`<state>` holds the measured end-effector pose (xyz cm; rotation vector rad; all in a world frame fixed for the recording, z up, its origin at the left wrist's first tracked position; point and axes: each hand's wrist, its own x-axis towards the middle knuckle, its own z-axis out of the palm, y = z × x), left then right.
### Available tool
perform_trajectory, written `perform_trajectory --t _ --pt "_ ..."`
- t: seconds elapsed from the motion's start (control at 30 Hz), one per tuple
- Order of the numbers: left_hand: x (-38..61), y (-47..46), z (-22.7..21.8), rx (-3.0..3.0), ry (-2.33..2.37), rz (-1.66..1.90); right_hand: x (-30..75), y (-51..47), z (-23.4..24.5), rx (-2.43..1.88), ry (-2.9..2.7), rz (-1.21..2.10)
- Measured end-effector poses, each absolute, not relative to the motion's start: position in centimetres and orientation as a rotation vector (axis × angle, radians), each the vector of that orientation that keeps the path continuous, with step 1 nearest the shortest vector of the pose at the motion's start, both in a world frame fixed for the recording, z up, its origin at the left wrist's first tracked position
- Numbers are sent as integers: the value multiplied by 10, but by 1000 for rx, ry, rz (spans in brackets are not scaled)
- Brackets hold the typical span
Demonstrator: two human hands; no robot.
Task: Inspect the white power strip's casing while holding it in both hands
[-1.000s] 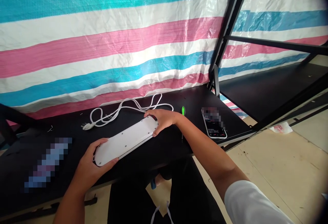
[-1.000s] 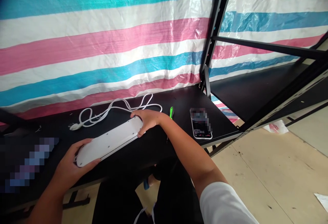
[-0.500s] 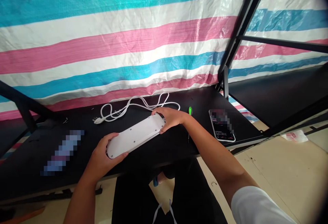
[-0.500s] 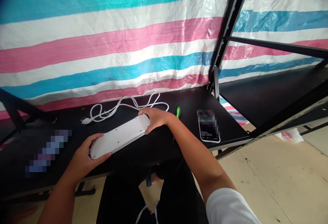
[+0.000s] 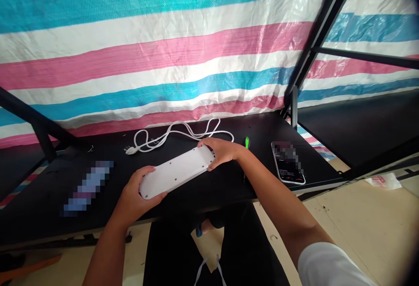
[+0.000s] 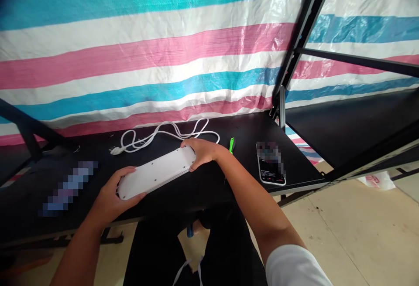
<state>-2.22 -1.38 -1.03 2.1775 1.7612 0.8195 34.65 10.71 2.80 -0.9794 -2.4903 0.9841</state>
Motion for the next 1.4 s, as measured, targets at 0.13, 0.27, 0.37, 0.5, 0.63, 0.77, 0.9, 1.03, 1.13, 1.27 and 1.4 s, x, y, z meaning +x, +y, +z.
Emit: perform_trajectory --t 0.13,0.27,0.37,0.5,0.63,0.77,0.9,1.03,1.13,1.27,1.4 --pt "-21 -16 -8 2131 1799 816 346 107 28 -993 -2491 994" --pt "-21 -17 -8 2084 1838 818 348 107 30 -1050 -2483 1070" --pt "-21 -16 -10 2109 1825 839 348 108 29 -1062 -2477 1077" --pt "-21 -16 -12 2179 1766 922 346 108 26 -998 -2461 1018" --pt "-22 -16 -13 2197 1738 946 345 109 25 -990 -2441 1031" --pt "-21 -15 -14 2257 1733 965 344 110 22 -969 -2420 1003" --pt "-19 -16 -17 2375 1705 979 344 112 19 -954 -2420 980" --pt "-20 -12 -15 2468 1703 858 344 112 20 -970 -2431 1007" --pt "-18 -7 -6 2513 1742 655 344 112 21 -967 -2428 1028" --pt "-4 2 12 2562 1716 407 342 112 20 -958 -2428 1009" --pt "21 14 22 2590 1672 253 339 110 20 -960 -2438 993"
